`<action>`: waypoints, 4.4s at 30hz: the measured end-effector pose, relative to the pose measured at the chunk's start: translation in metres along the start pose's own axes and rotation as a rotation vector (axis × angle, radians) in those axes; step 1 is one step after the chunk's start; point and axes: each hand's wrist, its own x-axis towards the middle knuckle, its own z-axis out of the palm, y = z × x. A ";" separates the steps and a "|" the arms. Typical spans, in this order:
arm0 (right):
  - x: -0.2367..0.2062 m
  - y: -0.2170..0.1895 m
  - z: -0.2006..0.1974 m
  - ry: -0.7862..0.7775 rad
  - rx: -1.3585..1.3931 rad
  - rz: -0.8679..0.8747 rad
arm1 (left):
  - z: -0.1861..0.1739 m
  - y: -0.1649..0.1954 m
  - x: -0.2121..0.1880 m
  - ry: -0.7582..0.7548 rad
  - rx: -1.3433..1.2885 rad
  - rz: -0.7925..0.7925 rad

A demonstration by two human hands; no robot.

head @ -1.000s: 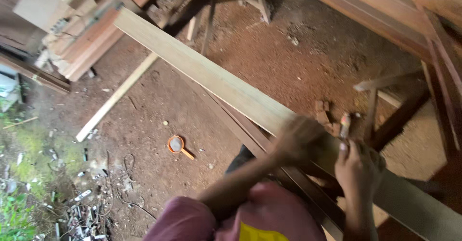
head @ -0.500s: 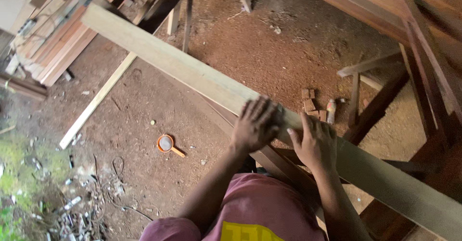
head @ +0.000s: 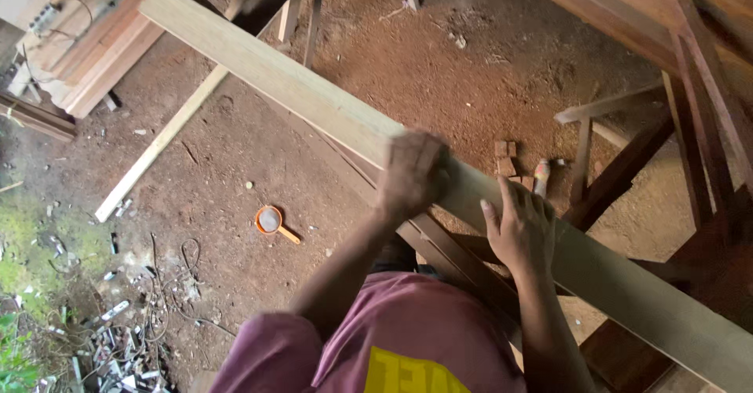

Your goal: The person sands a wooden beam with a sanding block while it rests on a wooden frame.

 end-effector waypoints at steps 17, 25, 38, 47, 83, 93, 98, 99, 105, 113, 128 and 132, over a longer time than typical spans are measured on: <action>-0.001 -0.002 0.012 -0.029 0.017 -0.005 | 0.036 -0.006 -0.016 -0.188 -0.158 0.351; -0.002 -0.006 0.013 -0.028 0.066 0.010 | 0.003 -0.065 0.017 -0.058 -0.056 -0.077; 0.000 -0.009 0.027 -0.079 0.057 0.033 | -0.017 -0.104 0.031 -0.143 -0.096 -0.260; 0.000 -0.029 0.018 -0.014 0.000 -0.015 | -0.002 -0.090 0.003 0.451 0.071 0.327; -0.010 -0.025 0.014 -0.062 0.089 0.065 | 0.011 -0.011 -0.043 0.172 -0.150 0.411; -0.018 -0.019 0.013 -0.054 -0.013 0.037 | -0.012 -0.082 0.005 0.015 -0.004 0.069; -0.022 -0.006 0.016 -0.349 -0.184 0.121 | 0.002 0.028 -0.043 -0.041 -0.213 0.423; -0.021 -0.005 0.016 -0.266 -0.099 0.106 | 0.001 0.031 -0.044 -0.103 -0.212 0.404; -0.017 -0.002 0.010 -0.092 -0.003 0.052 | -0.026 -0.066 -0.003 -0.092 -0.155 -0.051; -0.022 -0.001 0.009 -0.094 0.075 0.090 | -0.005 0.008 -0.042 0.201 -0.115 0.349; -0.015 -0.021 -0.011 -0.092 0.133 0.093 | -0.014 0.020 -0.036 -0.076 -0.170 0.422; -0.013 -0.017 -0.008 -0.044 -0.014 0.002 | -0.032 -0.037 -0.003 -0.135 0.122 0.262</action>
